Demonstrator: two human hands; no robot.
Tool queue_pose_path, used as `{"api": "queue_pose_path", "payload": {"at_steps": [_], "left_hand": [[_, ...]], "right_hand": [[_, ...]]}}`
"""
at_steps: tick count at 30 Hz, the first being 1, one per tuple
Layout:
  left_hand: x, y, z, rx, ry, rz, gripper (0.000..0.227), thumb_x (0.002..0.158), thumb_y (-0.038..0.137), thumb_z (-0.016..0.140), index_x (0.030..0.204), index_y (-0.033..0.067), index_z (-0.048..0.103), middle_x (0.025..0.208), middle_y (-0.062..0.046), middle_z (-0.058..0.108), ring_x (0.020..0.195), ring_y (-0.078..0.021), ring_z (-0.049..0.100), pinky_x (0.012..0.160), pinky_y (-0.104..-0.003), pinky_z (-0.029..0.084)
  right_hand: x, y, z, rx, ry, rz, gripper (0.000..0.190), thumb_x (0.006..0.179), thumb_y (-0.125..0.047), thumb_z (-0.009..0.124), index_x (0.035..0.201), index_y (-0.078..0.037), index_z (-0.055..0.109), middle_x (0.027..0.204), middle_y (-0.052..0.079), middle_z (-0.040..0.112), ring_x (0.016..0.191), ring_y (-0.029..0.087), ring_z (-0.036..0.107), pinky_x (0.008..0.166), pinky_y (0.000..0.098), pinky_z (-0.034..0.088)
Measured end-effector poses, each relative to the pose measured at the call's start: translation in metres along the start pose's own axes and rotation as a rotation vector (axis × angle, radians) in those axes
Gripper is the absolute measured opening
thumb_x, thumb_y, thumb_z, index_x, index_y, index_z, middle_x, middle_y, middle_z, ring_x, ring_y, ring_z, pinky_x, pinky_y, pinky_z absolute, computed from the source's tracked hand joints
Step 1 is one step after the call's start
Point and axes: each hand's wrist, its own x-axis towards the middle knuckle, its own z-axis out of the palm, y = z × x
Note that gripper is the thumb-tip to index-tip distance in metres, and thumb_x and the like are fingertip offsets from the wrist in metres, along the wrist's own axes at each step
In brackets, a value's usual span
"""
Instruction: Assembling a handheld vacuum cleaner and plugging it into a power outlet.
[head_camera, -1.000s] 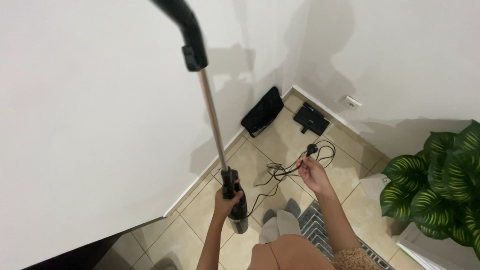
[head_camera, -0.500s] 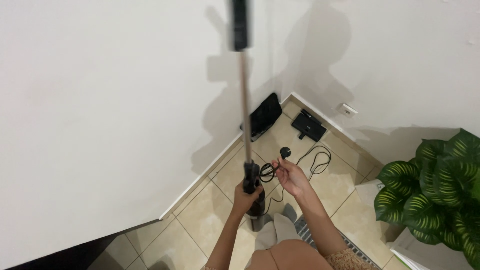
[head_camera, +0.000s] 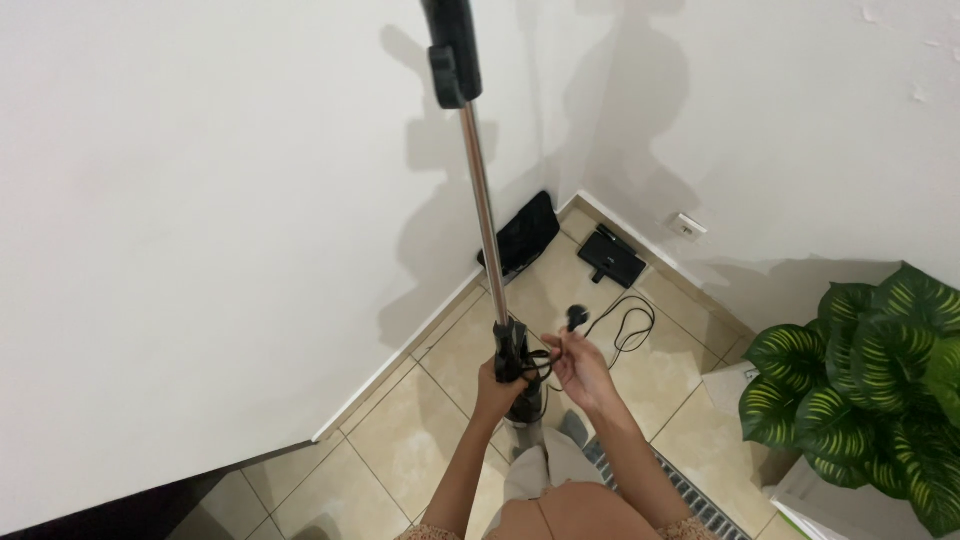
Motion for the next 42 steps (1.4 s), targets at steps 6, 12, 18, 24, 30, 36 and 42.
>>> {"api": "queue_pose_path", "payload": {"at_steps": [6, 12, 18, 24, 30, 36, 42], "left_hand": [[0.006, 0.056, 0.002, 0.052, 0.047, -0.028, 0.027, 0.074, 0.005, 0.083, 0.096, 0.0001, 0.069, 0.077, -0.002, 0.072, 0.065, -0.0081, 0.064, 0.059, -0.026, 0.053], [0.003, 0.058, -0.006, 0.250, -0.037, -0.076, 0.018, 0.074, 0.014, 0.082, 0.084, 0.0012, 0.076, 0.067, 0.000, 0.069, 0.061, -0.0072, 0.060, 0.055, -0.028, 0.049], [-0.009, 0.057, -0.026, 0.269, -0.220, -0.210, 0.026, 0.075, 0.018, 0.086, 0.079, -0.0013, 0.070, 0.066, -0.001, 0.064, 0.059, -0.0084, 0.058, 0.054, -0.030, 0.047], [-0.024, 0.036, -0.047, 0.070, -0.319, -0.133, 0.025, 0.075, 0.015, 0.090, 0.083, 0.0031, 0.070, 0.073, 0.000, 0.068, 0.065, -0.0091, 0.062, 0.062, -0.029, 0.052], [-0.023, 0.022, -0.054, -0.154, -0.203, -0.188, 0.027, 0.075, 0.008, 0.090, 0.093, 0.0044, 0.070, 0.081, 0.002, 0.068, 0.074, -0.0096, 0.064, 0.066, -0.029, 0.050], [-0.027, 0.030, -0.060, -0.336, -0.112, -0.262, 0.031, 0.071, 0.005, 0.086, 0.095, 0.0087, 0.068, 0.078, 0.000, 0.068, 0.072, -0.0148, 0.067, 0.066, -0.031, 0.053], [-0.040, 0.026, -0.070, -0.077, -0.165, -0.200, 0.021, 0.076, 0.007, 0.088, 0.083, 0.0018, 0.068, 0.073, -0.005, 0.068, 0.067, -0.0170, 0.064, 0.063, -0.033, 0.048]], "right_hand": [[-0.046, -0.015, 0.031, -0.511, 0.007, -0.028, 0.044, 0.103, -0.041, 0.049, 0.125, -0.009, 0.069, 0.111, 0.003, 0.074, 0.093, 0.011, 0.070, 0.075, 0.0275, 0.059], [-0.045, 0.028, 0.018, -1.242, 0.048, -0.676, 0.043, 0.080, -0.019, 0.086, 0.116, -0.004, 0.066, 0.106, 0.006, 0.066, 0.082, 0.017, 0.066, 0.067, 0.0286, 0.055], [-0.026, 0.029, -0.007, -1.212, 0.223, -0.757, 0.016, 0.097, -0.013, 0.063, 0.092, 0.003, 0.065, 0.073, 0.007, 0.061, 0.063, 0.021, 0.061, 0.061, 0.0305, 0.049], [0.043, 0.036, -0.092, -0.597, 0.328, 0.001, 0.031, 0.099, -0.020, 0.059, 0.074, -0.001, 0.055, 0.061, 0.006, 0.053, 0.049, 0.022, 0.058, 0.046, 0.0362, 0.042], [0.016, 0.072, -0.068, -0.188, 0.153, 0.245, 0.014, 0.099, -0.023, 0.056, 0.096, -0.010, 0.063, 0.098, 0.006, 0.068, 0.097, 0.023, 0.072, 0.087, 0.0420, 0.060], [-0.003, 0.050, -0.044, -0.088, -0.044, 0.258, 0.023, 0.100, -0.033, 0.053, 0.107, -0.014, 0.063, 0.112, 0.003, 0.069, 0.114, 0.030, 0.065, 0.090, 0.0414, 0.053], [0.033, 0.075, -0.069, 0.256, -0.242, -0.004, 0.022, 0.100, -0.023, 0.053, 0.114, -0.013, 0.066, 0.110, 0.009, 0.065, 0.104, 0.028, 0.065, 0.082, 0.0380, 0.052]]}}
